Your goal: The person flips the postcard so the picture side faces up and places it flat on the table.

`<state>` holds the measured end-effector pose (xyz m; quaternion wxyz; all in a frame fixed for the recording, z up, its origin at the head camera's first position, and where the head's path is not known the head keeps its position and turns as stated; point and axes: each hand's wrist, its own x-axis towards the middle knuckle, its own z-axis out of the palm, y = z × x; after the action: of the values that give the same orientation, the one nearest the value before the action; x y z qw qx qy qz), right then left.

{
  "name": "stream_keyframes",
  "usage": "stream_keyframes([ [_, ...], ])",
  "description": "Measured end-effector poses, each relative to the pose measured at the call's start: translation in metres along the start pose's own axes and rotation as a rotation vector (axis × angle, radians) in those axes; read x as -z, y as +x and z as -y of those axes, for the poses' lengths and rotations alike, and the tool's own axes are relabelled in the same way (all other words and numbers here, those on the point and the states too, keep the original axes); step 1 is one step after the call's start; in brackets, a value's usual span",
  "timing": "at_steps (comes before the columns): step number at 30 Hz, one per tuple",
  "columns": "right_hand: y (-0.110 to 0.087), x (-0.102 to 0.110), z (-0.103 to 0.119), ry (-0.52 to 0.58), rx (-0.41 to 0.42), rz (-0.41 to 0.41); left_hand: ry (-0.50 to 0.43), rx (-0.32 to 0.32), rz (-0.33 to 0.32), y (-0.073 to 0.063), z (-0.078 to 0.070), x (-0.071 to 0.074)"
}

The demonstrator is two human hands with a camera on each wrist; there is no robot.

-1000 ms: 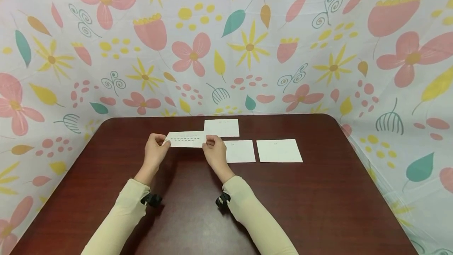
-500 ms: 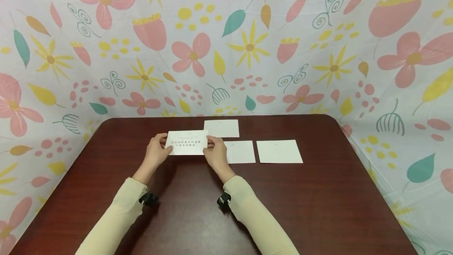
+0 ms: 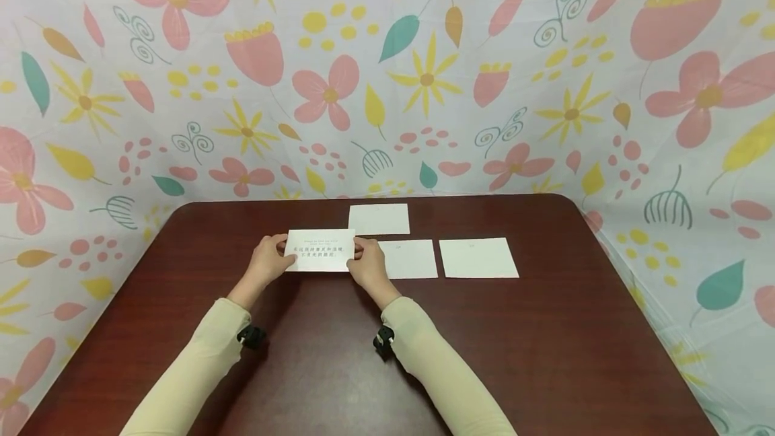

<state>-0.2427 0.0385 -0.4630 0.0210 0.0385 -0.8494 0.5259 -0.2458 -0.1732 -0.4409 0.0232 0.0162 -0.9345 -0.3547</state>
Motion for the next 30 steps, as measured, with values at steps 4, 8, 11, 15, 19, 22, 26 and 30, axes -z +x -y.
stream_keyframes([
  [4, -0.001, -0.003, -0.001, -0.001, -0.022, 0.032, 0.020, 0.008, 0.036, 0.001, 0.004, -0.001],
  [8, -0.001, -0.005, 0.000, 0.003, -0.055, 0.064, 0.034, 0.020, 0.064, 0.001, 0.007, -0.001],
  [11, -0.002, -0.005, 0.002, 0.002, -0.078, 0.090, 0.043, 0.035, 0.088, 0.002, 0.009, -0.001],
  [15, -0.003, -0.005, 0.003, -0.009, -0.085, 0.113, 0.054, 0.041, 0.114, 0.004, 0.012, -0.002],
  [19, -0.004, -0.004, 0.005, -0.039, -0.075, 0.129, 0.068, 0.036, 0.123, 0.005, 0.013, -0.003],
  [22, -0.004, -0.003, 0.005, -0.047, -0.075, 0.139, 0.095, 0.012, 0.117, 0.006, 0.013, -0.004],
  [26, -0.005, -0.002, 0.006, -0.033, -0.083, 0.151, 0.132, -0.015, 0.110, 0.007, 0.013, -0.007],
  [30, -0.007, -0.001, 0.008, -0.028, -0.073, 0.157, 0.148, -0.021, 0.112, 0.007, 0.013, -0.008],
])
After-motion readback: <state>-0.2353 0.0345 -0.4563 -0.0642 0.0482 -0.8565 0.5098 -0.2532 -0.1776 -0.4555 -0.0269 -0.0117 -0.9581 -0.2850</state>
